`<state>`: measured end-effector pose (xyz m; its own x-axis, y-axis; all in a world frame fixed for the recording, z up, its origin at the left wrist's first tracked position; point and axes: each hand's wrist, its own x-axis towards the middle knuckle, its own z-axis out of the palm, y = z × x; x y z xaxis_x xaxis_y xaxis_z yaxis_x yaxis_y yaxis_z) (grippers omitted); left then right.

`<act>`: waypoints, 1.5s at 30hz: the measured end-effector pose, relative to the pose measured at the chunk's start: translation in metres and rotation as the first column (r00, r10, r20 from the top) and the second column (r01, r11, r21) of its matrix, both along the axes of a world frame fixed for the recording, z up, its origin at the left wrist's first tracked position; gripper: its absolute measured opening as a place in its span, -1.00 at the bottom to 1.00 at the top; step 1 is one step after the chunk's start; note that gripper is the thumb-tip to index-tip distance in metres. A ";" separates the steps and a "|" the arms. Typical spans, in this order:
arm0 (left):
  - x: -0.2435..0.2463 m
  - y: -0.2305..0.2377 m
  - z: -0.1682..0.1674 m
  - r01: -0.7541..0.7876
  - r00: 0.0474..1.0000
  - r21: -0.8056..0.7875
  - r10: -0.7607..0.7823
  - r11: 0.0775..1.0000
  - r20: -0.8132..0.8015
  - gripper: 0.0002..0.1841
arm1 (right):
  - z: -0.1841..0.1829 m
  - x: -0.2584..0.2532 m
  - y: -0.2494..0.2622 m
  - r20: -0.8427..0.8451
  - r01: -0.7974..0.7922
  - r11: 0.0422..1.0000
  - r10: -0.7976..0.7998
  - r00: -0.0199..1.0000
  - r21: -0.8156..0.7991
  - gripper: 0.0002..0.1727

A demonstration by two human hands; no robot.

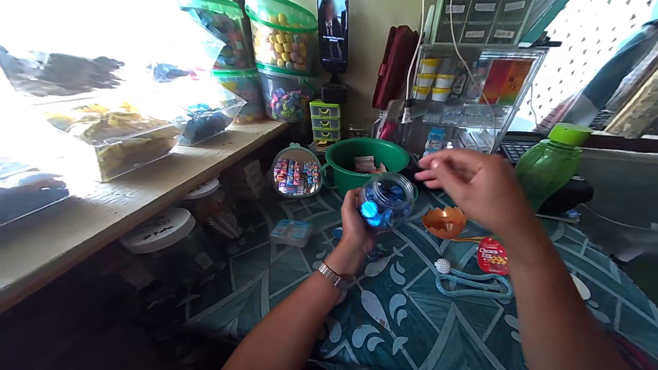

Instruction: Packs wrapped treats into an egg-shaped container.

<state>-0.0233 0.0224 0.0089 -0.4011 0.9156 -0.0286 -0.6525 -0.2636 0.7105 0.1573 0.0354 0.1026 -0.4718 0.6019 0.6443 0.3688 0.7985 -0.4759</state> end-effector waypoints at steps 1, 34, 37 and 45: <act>-0.005 0.000 0.003 -0.003 1.000 0.031 0.002 1.000 0.021 -0.55 | 0.002 0.004 0.001 -0.031 0.045 0.999 -0.044 0.999 0.026 -0.76; 0.015 -0.001 -0.015 0.200 0.980 -0.023 -0.200 0.980 -0.012 -0.53 | -0.010 0.002 0.004 0.334 -0.087 0.961 -0.007 0.943 0.264 -0.81; 0.017 0.000 -0.017 0.223 0.974 -0.059 -0.221 0.973 0.041 -0.52 | -0.010 -0.001 0.004 0.408 -0.023 0.947 -0.116 0.906 0.320 -0.87; 0.021 0.000 -0.016 0.230 0.973 -0.126 -0.224 0.965 0.061 -0.51 | -0.010 -0.011 0.004 0.576 0.125 0.980 -0.194 0.794 0.157 -0.76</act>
